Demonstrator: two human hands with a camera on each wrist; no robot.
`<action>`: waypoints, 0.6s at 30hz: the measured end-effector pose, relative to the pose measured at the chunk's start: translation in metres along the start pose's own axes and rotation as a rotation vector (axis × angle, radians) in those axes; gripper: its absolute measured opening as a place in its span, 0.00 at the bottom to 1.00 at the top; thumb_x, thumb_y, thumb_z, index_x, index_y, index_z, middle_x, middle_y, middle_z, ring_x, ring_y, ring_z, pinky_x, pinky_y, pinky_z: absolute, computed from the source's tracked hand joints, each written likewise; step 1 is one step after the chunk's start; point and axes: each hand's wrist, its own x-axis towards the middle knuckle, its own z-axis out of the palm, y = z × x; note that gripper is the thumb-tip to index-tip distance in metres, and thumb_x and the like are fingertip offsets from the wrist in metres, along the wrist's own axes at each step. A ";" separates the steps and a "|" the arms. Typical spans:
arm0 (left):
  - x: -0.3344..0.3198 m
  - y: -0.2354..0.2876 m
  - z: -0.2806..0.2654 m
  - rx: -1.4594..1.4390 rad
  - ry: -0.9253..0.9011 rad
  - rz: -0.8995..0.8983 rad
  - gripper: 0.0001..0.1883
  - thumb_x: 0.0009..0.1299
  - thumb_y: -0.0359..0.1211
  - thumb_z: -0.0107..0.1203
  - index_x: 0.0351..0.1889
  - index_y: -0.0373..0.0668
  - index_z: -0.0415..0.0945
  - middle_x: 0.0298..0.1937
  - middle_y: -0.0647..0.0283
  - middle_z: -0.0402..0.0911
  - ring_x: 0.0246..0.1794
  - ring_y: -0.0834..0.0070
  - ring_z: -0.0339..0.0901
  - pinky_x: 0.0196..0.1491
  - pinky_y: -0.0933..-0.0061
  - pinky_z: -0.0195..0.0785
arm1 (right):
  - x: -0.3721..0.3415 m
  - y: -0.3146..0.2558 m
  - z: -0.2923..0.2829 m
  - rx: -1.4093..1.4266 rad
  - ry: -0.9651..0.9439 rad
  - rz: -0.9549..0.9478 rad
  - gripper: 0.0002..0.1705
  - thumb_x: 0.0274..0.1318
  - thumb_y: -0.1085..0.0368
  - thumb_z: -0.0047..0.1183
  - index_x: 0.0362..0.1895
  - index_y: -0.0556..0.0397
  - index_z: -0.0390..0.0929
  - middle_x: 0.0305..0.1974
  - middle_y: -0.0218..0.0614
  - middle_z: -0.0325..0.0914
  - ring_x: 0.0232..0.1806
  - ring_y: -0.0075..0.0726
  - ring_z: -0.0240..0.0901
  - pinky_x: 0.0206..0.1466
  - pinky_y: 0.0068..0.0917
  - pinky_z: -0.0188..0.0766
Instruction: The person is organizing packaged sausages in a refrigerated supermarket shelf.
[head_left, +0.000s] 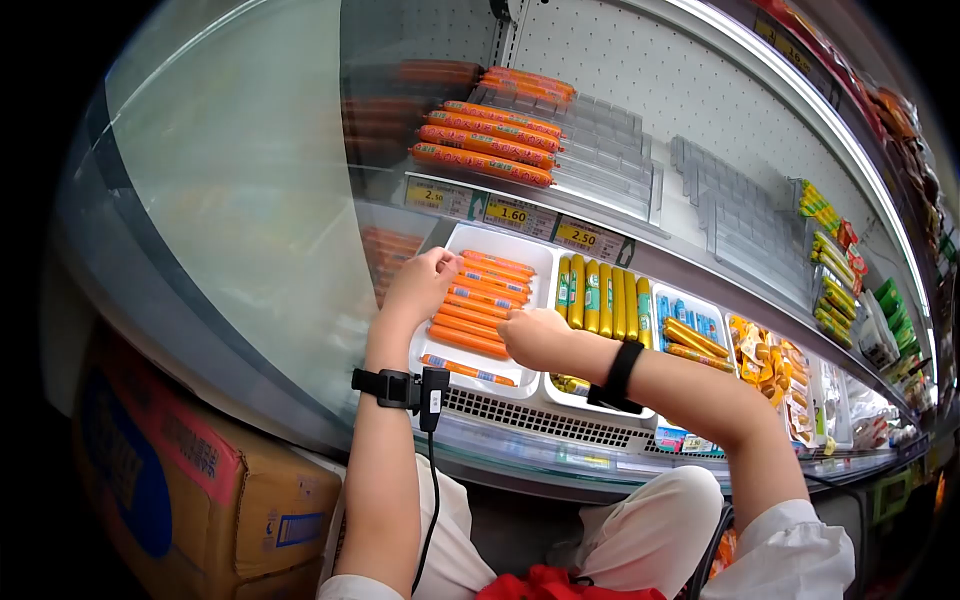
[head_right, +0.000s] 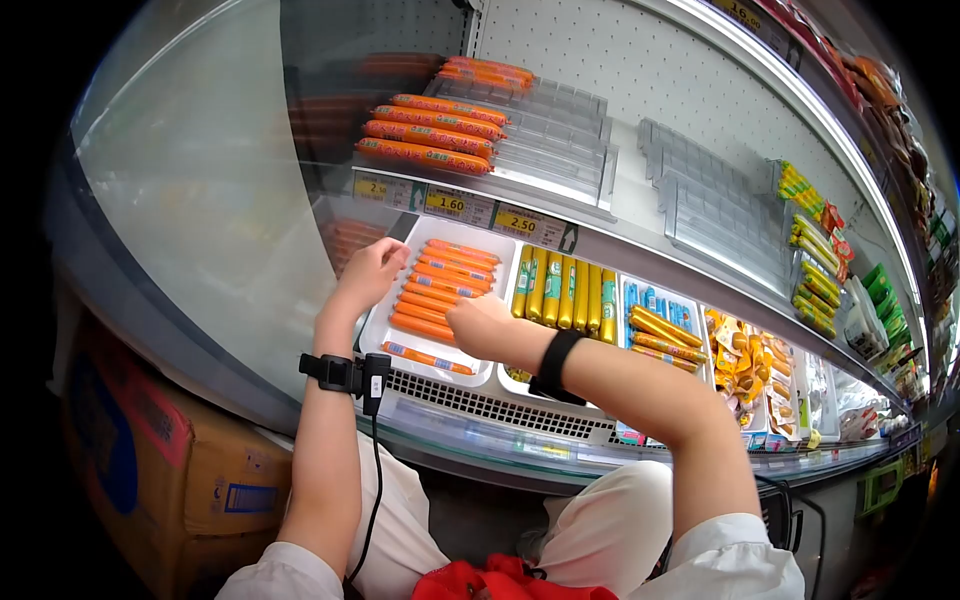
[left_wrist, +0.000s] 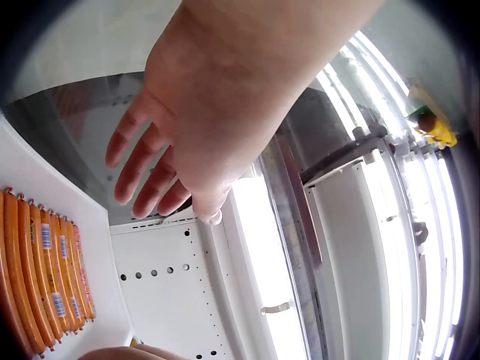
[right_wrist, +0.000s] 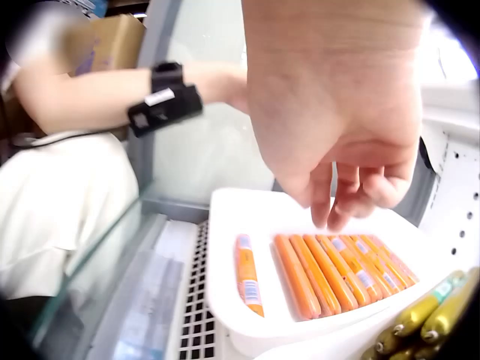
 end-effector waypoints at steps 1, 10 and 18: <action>-0.003 -0.001 0.001 0.053 -0.077 0.048 0.20 0.67 0.45 0.45 0.39 0.35 0.73 0.34 0.52 0.78 0.35 0.61 0.76 0.39 0.68 0.67 | 0.016 0.003 0.014 0.005 0.002 -0.004 0.09 0.45 0.68 0.45 0.29 0.55 0.78 0.31 0.43 0.76 0.34 0.44 0.75 0.33 0.37 0.71; -0.006 0.006 -0.006 0.195 -0.310 -0.167 0.20 0.66 0.45 0.45 0.45 0.39 0.72 0.42 0.52 0.77 0.43 0.62 0.74 0.45 0.70 0.65 | 0.088 -0.003 0.065 -0.116 -0.288 -0.108 0.14 0.36 0.64 0.56 0.33 0.52 0.80 0.33 0.41 0.78 0.37 0.45 0.75 0.36 0.36 0.72; -0.001 0.005 -0.011 0.135 -0.247 -0.158 0.19 0.65 0.43 0.47 0.44 0.37 0.72 0.41 0.52 0.77 0.42 0.63 0.75 0.44 0.69 0.66 | 0.063 0.003 0.020 -0.021 -0.298 -0.037 0.13 0.47 0.63 0.46 0.36 0.56 0.76 0.30 0.44 0.77 0.36 0.48 0.75 0.36 0.38 0.71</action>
